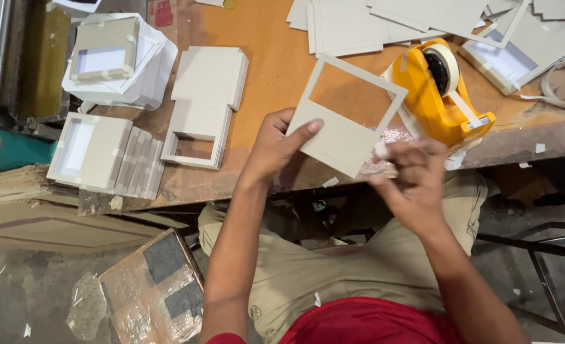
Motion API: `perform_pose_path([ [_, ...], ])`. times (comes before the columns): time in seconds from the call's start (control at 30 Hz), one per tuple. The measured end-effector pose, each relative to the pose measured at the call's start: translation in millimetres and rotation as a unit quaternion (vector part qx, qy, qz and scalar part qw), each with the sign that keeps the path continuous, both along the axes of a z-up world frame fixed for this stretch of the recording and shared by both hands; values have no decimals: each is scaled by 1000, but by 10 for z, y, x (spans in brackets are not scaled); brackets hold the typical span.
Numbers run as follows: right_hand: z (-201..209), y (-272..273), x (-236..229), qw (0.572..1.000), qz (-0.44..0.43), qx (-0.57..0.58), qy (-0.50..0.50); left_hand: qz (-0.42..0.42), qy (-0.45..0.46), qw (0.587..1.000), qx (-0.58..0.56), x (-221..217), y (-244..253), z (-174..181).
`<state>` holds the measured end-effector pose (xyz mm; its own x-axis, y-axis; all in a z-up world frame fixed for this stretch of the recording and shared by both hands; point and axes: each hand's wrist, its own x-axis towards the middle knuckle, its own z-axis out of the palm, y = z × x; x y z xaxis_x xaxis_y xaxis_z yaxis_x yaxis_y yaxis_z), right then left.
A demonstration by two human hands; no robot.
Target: The person assembles small white cardboard frames by folding flaps and securing them with clear tape from a dispenser. They handle each frame one at a time, applying tape to the edges and stacking the finished units on the table.
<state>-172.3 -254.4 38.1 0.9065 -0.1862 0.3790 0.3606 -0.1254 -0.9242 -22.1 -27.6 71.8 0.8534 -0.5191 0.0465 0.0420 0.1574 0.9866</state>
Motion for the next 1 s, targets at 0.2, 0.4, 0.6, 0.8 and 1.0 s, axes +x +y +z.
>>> perform_pose_path([
  [0.2,266,-111,-302,996,41,53,56,48,-35,998,1,-258,-112,284],
  [0.4,325,-59,-206,991,36,4,126,72,-78,993,54,-443,-115,420],
  [0.6,338,-32,-193,989,64,15,130,100,-92,988,70,-506,-98,442],
  [0.8,324,-44,-181,987,56,-9,148,105,-95,986,85,-551,-108,464],
  [1.0,319,-37,-153,987,56,-20,148,110,-97,986,84,-595,-91,474],
])
